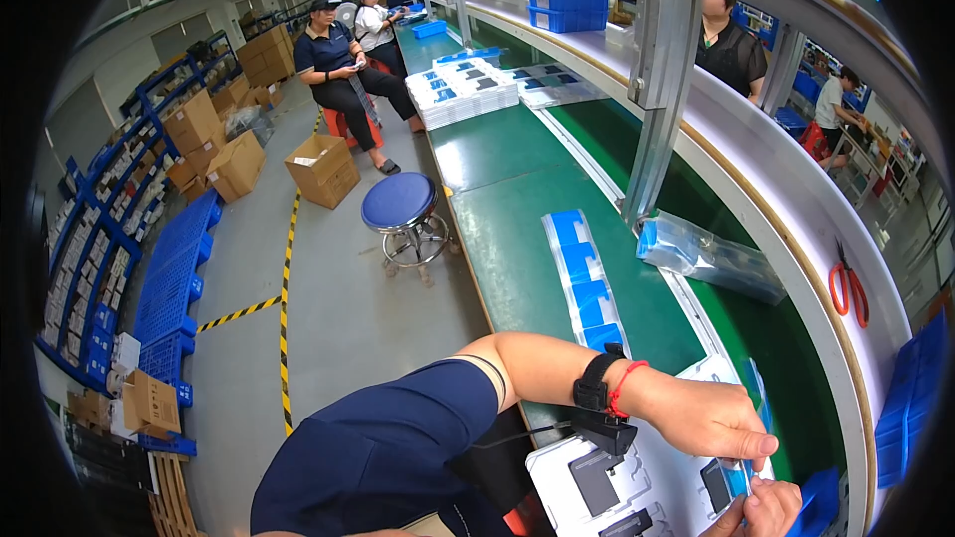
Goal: Applying blue protective film to electronic components on an assembly line.
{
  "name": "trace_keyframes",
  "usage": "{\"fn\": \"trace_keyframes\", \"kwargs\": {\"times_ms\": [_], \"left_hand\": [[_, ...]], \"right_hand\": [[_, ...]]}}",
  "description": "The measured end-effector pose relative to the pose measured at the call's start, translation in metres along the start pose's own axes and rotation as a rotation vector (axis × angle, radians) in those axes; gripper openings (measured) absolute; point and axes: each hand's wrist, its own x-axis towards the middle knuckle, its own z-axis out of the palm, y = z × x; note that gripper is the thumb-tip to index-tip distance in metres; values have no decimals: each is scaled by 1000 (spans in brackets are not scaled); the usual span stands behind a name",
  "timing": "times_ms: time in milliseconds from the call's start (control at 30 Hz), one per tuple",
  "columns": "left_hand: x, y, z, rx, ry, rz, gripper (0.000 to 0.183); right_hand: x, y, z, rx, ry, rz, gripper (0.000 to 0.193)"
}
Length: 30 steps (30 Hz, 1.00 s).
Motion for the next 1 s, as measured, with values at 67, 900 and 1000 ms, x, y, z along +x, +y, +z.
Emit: {"fn": "trace_keyframes", "kwargs": {"times_ms": [67, 900, 1000], "left_hand": [[0, 1, -1, 25, 4, 1, 62], [11, -25, -32, 480, 417, 259, 37], [8, -24, -18, 362, 208, 314, 48]], "right_hand": [[-1, 0, 0, 0, -7, 7, 25], [-32, 10, 19, 236, 294, 347, 22], [-32, 7, 16, 93, 116, 500, 29]]}}
